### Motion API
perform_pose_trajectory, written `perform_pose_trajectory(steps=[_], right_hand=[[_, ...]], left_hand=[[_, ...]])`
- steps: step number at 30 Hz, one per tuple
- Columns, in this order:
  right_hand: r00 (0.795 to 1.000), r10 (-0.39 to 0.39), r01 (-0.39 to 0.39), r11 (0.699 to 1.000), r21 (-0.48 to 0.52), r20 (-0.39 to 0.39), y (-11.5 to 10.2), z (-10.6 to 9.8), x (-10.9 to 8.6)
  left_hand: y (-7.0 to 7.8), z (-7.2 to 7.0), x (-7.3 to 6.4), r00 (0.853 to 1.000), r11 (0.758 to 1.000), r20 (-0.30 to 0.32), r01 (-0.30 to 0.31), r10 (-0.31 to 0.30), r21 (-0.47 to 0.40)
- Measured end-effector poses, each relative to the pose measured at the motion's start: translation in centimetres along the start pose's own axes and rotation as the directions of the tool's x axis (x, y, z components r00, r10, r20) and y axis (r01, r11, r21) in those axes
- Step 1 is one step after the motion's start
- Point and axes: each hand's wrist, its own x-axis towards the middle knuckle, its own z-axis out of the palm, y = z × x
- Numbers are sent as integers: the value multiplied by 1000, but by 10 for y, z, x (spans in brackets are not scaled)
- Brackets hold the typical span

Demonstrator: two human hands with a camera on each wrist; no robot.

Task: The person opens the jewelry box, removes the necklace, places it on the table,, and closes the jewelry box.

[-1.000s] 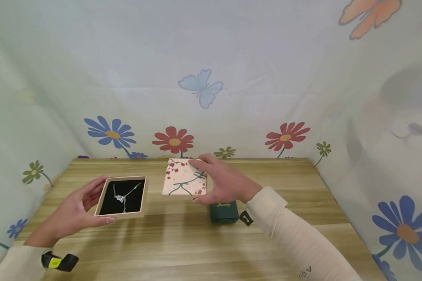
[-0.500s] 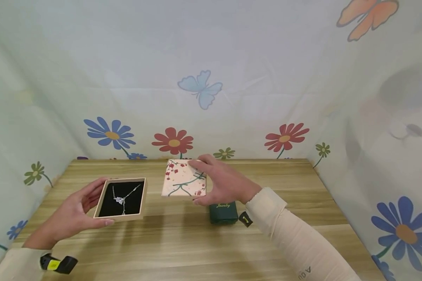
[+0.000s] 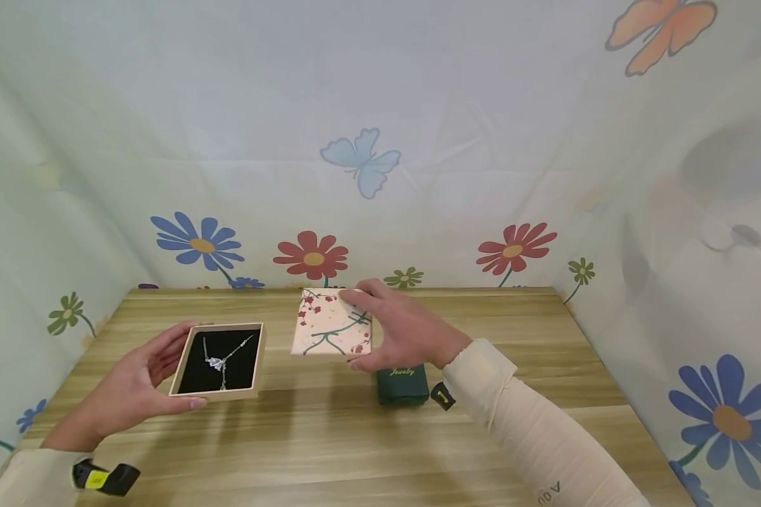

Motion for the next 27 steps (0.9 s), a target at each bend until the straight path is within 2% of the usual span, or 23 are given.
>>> perform_pose_trajectory(steps=[22, 27], right_hand=[[1000, -5, 5, 1000, -9, -5, -4, 1, -3], [1000, -1, 1, 1000, -12, -9, -3, 2, -4]], left_hand=[[0, 3, -4, 999, 999, -7, 32, -32, 22], [-1, 4, -3, 1000, 1000, -9, 23, -23, 16]])
